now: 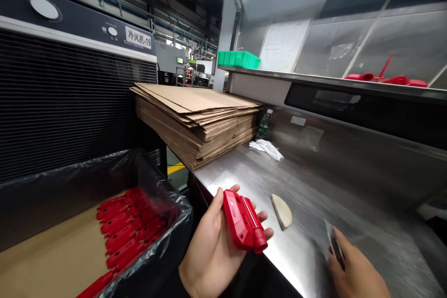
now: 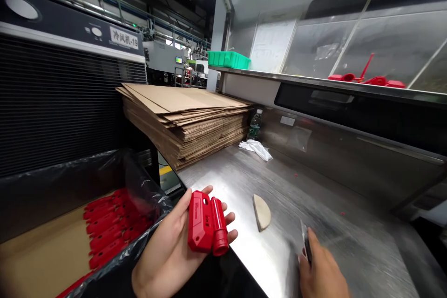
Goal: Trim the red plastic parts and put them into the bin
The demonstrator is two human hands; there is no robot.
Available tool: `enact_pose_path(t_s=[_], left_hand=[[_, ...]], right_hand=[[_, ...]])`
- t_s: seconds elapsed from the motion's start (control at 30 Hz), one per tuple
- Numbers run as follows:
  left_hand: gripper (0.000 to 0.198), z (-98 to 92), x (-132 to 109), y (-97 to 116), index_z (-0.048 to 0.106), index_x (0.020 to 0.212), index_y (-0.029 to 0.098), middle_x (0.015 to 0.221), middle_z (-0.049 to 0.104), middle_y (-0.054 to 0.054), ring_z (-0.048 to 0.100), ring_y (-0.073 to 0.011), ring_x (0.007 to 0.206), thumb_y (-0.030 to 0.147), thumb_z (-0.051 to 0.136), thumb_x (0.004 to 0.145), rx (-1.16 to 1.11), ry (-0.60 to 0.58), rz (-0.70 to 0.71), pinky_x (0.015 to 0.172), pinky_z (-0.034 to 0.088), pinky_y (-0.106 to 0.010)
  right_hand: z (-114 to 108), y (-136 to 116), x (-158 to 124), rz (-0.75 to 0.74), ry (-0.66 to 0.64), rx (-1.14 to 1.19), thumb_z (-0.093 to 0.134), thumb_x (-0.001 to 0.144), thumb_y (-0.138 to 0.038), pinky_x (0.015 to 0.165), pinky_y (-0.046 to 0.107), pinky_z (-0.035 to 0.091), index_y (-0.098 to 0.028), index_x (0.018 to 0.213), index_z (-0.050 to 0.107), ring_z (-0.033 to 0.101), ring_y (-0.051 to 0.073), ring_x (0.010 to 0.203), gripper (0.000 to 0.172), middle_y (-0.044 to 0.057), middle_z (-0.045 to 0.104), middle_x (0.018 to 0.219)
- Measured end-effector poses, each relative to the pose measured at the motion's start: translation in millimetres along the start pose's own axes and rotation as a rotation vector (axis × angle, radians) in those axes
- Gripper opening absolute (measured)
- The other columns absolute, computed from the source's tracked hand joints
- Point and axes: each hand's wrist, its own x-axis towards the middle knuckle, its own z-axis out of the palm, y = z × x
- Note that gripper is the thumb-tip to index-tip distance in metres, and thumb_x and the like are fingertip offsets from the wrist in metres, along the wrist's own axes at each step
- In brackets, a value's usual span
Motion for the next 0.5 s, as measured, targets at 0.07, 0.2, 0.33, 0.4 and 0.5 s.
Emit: enact_pose_path(t_s=[0.07,0.2,0.33,0.4,0.5], left_hand=[[0.044,-3.7,3,-3,0.041,0.131,0.021,0.102,0.059,-0.012,0.062,-0.0372,0.103,0.044,0.047,0.094,-0.006,-0.007,-0.032,0.091,0.047,-0.055],[0.035,-11.5,9,-9,0.044,0.124,0.019,0.099,0.061,-0.013,0.064,-0.0358,0.099,0.038,0.048,0.095,-0.030,0.001,-0.116,0.091,0.047,-0.054],[0.022,-12.2,11,-14,0.049,0.111,0.017,0.091,0.062,-0.011,0.065,-0.0363,0.099,0.031,0.050,0.093,-0.034,0.033,-0.092,0.090,0.048,-0.053],[0.027,-10.0,11,-17,0.049,0.117,0.017,0.093,0.064,-0.012,0.066,-0.0373,0.097,0.032,0.048,0.094,0.014,0.074,-0.068,0.085,0.050,-0.053],[0.043,-10.9,11,-20,0.045,0.131,0.017,0.101,0.068,-0.015,0.069,-0.0339,0.082,0.041,0.041,0.096,0.187,0.095,0.020,0.070,0.053,-0.047]], right_hand=[[-5,-13,19,-0.027,-0.026,-0.162,0.027,0.090,-0.028,0.097,0.045,0.045,-0.004,0.143,0.033,0.056,0.035,0.115,0.059,0.022,0.055,0.128],[-4,-66,38,-0.061,0.072,-0.233,0.028,0.095,-0.037,0.096,0.057,0.038,-0.010,0.139,0.042,0.046,0.046,0.120,0.053,0.022,0.049,0.133],[1,-113,39,-0.077,0.012,-0.180,0.028,0.096,-0.050,0.079,0.051,0.046,-0.011,0.102,0.061,0.060,0.041,0.099,0.051,0.021,0.059,0.107],[4,-121,31,-0.056,-0.009,-0.098,0.031,0.096,-0.048,0.070,0.045,0.048,-0.015,0.096,0.056,0.064,0.037,0.092,0.041,0.018,0.061,0.104],[7,-120,-7,-0.052,-0.007,0.057,0.030,0.098,-0.049,0.062,0.036,0.050,-0.023,0.105,0.045,0.068,0.027,0.080,0.031,0.006,0.067,0.092]])
